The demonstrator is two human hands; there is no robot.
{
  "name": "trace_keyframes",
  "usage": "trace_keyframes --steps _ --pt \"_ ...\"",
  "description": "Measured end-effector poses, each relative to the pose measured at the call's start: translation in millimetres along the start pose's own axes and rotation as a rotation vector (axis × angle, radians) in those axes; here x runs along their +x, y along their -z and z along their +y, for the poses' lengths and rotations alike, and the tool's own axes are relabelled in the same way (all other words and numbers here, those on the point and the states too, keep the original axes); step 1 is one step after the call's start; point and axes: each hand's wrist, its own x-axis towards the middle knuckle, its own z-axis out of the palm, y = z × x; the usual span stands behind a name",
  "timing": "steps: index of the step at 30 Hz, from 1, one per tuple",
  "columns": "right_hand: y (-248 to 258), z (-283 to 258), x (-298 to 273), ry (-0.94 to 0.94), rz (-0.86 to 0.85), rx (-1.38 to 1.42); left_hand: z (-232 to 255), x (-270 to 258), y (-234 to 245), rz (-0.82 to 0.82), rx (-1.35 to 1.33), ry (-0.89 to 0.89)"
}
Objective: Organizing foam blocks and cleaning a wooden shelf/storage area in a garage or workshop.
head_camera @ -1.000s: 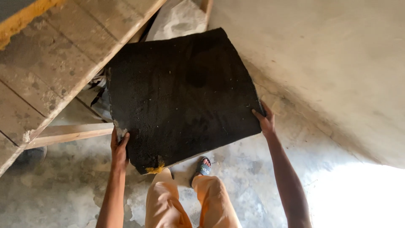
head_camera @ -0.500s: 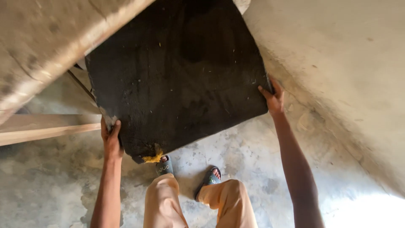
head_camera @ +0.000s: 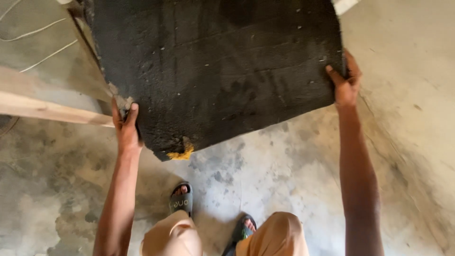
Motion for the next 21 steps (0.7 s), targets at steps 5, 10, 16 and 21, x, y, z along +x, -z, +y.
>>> trace_keyframes --steps 5,10,16,21 --pt "7 15 9 0.052 -0.011 0.031 -7 -5 -12 -0.076 -0.012 -0.098" --pt "23 -3 11 0.099 -0.068 0.06 -7 -7 -31 -0.11 -0.029 -0.138" --pt "18 -21 37 0.134 -0.115 0.124 26 6 -56 -0.097 0.075 -0.196" --pt "-22 -31 77 0.063 -0.015 0.19 67 37 -59 0.034 0.442 -0.34"
